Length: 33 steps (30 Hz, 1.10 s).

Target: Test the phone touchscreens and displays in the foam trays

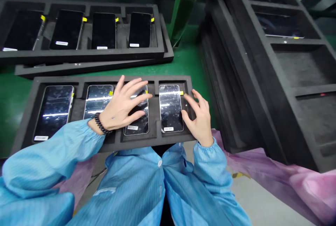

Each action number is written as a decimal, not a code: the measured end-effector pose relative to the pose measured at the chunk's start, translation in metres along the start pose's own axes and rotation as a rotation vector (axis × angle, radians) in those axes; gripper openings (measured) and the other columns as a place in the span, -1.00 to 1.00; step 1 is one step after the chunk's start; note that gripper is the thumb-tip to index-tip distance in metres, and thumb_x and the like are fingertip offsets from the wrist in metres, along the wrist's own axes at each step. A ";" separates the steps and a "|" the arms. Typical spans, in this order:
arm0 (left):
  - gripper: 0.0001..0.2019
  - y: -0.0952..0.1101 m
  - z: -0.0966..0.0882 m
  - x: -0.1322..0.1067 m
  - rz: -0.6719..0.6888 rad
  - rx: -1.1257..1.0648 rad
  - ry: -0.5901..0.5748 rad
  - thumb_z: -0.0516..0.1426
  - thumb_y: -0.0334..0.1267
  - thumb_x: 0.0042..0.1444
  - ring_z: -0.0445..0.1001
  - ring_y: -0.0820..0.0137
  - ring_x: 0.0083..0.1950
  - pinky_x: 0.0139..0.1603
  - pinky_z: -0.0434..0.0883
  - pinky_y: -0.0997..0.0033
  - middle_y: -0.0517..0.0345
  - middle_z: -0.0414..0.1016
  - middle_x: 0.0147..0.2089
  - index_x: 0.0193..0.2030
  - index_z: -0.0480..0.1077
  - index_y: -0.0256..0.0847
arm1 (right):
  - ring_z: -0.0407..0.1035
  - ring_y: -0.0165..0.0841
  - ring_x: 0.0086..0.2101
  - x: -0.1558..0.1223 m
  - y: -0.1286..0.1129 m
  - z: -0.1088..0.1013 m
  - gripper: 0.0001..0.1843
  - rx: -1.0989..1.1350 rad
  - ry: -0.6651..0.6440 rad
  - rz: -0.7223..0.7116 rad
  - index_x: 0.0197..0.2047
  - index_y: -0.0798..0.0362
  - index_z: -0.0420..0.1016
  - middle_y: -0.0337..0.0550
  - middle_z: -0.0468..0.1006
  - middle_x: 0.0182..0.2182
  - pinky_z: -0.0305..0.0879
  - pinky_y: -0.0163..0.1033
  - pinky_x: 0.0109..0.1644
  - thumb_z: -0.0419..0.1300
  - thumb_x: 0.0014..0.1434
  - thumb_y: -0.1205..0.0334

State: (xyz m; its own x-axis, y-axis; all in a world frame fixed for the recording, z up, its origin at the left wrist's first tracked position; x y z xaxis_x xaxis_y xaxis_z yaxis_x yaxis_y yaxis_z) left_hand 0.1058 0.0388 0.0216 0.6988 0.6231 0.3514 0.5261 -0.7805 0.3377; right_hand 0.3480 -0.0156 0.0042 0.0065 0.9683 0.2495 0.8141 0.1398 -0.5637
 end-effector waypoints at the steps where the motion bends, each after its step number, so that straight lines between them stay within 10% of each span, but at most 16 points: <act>1: -0.49 -0.001 -0.012 -0.003 -0.050 -0.013 0.045 -0.10 0.05 0.40 0.11 0.00 0.54 0.55 -0.16 -0.36 -0.05 0.17 0.50 0.35 0.33 -0.06 | 0.13 -0.01 0.39 0.000 -0.004 -0.003 -0.31 -0.008 -0.016 -0.028 0.47 -0.07 0.17 0.03 0.19 0.44 0.20 0.28 0.41 0.16 0.31 0.16; 4: -0.43 0.000 -0.037 -0.022 -0.220 -0.021 0.073 -0.16 0.03 0.41 -0.01 -0.07 0.58 0.56 -0.17 -0.38 0.00 0.05 0.55 0.51 0.07 0.02 | -0.06 -0.03 0.47 -0.001 -0.017 -0.009 -0.09 -0.013 -0.082 -0.138 0.58 -0.05 -0.28 0.08 -0.01 0.52 0.07 0.26 0.48 0.13 0.36 0.04; 10: -0.47 0.019 -0.035 -0.070 -0.158 0.061 0.038 -0.08 -0.04 0.38 -0.07 -0.18 0.58 0.50 -0.21 -0.56 0.08 -0.01 0.58 0.46 0.18 0.14 | 0.22 -0.03 0.35 -0.007 -0.035 0.000 -0.54 -0.083 -0.147 -0.357 0.28 -0.13 0.45 -0.04 0.30 0.41 0.10 0.30 0.44 0.15 0.33 0.15; 24: -0.64 0.013 -0.016 -0.071 -0.061 0.020 -0.004 0.00 -0.10 0.36 -0.14 -0.06 0.62 0.52 -0.26 -0.52 0.26 -0.03 0.59 0.20 0.48 0.18 | 0.30 -0.09 0.29 -0.007 -0.038 0.003 -0.81 -0.079 -0.123 -0.453 -0.13 -0.16 0.68 -0.17 0.39 0.36 0.05 0.32 0.44 0.22 0.30 0.19; 30: -0.41 -0.013 -0.012 -0.074 -0.377 0.062 0.055 -0.15 0.02 0.44 -0.28 -0.11 0.63 0.52 -0.25 -0.52 0.00 -0.30 0.63 0.55 -0.03 0.01 | -0.05 0.01 0.47 0.007 -0.012 0.015 -0.37 -0.112 -0.200 -0.152 0.48 -0.12 0.12 0.04 0.00 0.52 -0.11 0.43 0.47 0.02 0.43 -0.06; 33: -0.42 -0.014 -0.030 -0.068 -0.388 0.092 0.098 -0.17 0.05 0.44 -0.28 -0.15 0.62 0.52 -0.28 -0.52 0.06 -0.30 0.64 0.54 0.02 -0.01 | -0.04 0.00 0.47 0.018 -0.020 -0.003 -0.34 -0.116 -0.114 -0.151 0.53 -0.13 -0.03 0.06 0.01 0.51 -0.08 0.36 0.48 -0.02 0.45 -0.03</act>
State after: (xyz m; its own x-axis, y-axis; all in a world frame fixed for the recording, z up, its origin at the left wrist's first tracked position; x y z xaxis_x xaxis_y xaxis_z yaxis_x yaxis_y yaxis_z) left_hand 0.0365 0.0085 0.0189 0.3929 0.8706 0.2963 0.7859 -0.4852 0.3834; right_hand 0.3342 -0.0017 0.0222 -0.1813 0.9562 0.2299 0.8624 0.2670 -0.4301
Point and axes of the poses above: each hand's wrist, its own x-axis towards the middle knuckle, its own z-axis out of the palm, y = z × x, the point moved 8 cm from there along x, towards the middle knuckle
